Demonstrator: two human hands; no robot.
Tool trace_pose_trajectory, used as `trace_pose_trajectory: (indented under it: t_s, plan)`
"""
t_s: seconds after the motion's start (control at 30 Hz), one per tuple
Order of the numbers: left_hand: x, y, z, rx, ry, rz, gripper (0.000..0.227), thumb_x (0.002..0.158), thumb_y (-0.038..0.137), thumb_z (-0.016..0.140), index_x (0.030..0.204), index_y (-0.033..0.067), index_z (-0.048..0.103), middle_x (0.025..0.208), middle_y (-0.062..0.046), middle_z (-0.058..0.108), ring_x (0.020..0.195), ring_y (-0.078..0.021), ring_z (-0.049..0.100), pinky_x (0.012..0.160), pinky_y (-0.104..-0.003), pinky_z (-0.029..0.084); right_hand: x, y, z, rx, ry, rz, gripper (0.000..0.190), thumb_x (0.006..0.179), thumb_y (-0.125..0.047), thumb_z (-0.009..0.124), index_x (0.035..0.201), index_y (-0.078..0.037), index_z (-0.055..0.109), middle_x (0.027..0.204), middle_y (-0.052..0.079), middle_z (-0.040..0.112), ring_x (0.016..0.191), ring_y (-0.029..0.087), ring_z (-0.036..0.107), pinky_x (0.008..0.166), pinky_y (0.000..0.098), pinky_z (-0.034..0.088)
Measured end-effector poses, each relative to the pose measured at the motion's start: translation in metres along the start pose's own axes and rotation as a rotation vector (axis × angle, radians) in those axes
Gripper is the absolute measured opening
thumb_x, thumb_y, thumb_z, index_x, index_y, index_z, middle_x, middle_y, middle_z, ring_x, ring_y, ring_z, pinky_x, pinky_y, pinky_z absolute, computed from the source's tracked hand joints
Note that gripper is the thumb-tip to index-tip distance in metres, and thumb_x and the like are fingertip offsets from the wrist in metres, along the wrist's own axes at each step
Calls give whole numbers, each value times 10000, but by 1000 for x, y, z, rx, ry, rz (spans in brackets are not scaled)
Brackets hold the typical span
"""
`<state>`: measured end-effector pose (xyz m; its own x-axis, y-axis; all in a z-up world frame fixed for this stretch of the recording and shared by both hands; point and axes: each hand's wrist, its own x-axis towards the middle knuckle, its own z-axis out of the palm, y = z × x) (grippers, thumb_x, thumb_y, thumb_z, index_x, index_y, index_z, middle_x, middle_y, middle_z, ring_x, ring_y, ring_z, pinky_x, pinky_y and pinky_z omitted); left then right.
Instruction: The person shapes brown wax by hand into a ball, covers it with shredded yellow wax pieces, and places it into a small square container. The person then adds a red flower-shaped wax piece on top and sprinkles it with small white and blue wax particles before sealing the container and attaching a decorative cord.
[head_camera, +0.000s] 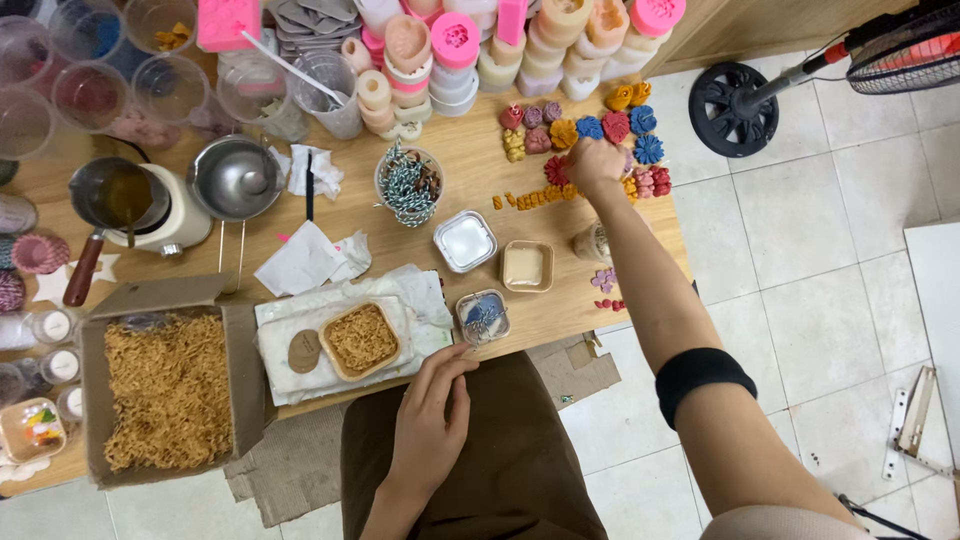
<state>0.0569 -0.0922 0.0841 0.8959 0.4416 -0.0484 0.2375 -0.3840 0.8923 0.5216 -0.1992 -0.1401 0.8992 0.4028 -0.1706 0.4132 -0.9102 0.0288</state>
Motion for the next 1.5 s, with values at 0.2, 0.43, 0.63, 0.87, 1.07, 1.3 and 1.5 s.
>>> trace_pose_trajectory:
  t_s: [0.2,0.43,0.63,0.87,1.07,1.3,1.5]
  plan:
    - [6,0,-2,56,-6,52,207,939,14,606,1136,53,659,1274,-76,659,1154,-270,678,942,-379,544,1,-8,14,-65,24,21,333,772,-427,840,985,-179,778,998,115,761,982,286,723,1037,432,443]
    - [12,1,-5,52,-7,65,211,947,16,602,1147,41,663,1264,-84,657,1127,-264,684,926,-371,545,-2,-12,14,-51,8,37,155,827,-367,820,895,-229,798,956,105,773,922,284,743,1034,425,451]
    - [6,3,-8,26,39,91,221,927,-3,608,1134,39,672,1262,-89,662,1132,-284,677,932,-376,538,-5,-7,-18,-30,-14,48,247,786,-419,842,935,-230,787,953,94,767,881,259,734,845,417,552]
    - [-10,-12,-6,25,82,149,191,941,0,602,1118,45,658,1238,-92,666,1098,-281,686,940,-395,535,-68,-8,-123,2,309,-309,170,861,-367,833,873,-199,816,812,86,738,768,293,706,747,442,537]
    - [-32,-31,-11,22,114,143,188,938,21,597,1109,61,664,1133,-86,704,1044,-302,672,920,-428,523,-201,-81,-226,94,360,-609,158,861,-299,863,884,-150,819,806,81,720,792,270,678,757,433,517]
    - [-57,-47,-14,60,145,226,171,922,41,601,1081,67,660,1124,-86,705,1076,-302,665,995,-436,496,-288,-189,-235,300,195,-993,161,762,-315,866,845,-187,817,780,-4,743,782,190,689,718,358,506]
    - [-69,-56,-21,50,152,182,177,922,37,586,1084,57,655,1099,-89,705,1071,-294,669,976,-434,491,-303,-242,-195,224,224,-1125,86,736,-213,831,751,-158,767,784,-9,719,840,212,658,802,379,479]
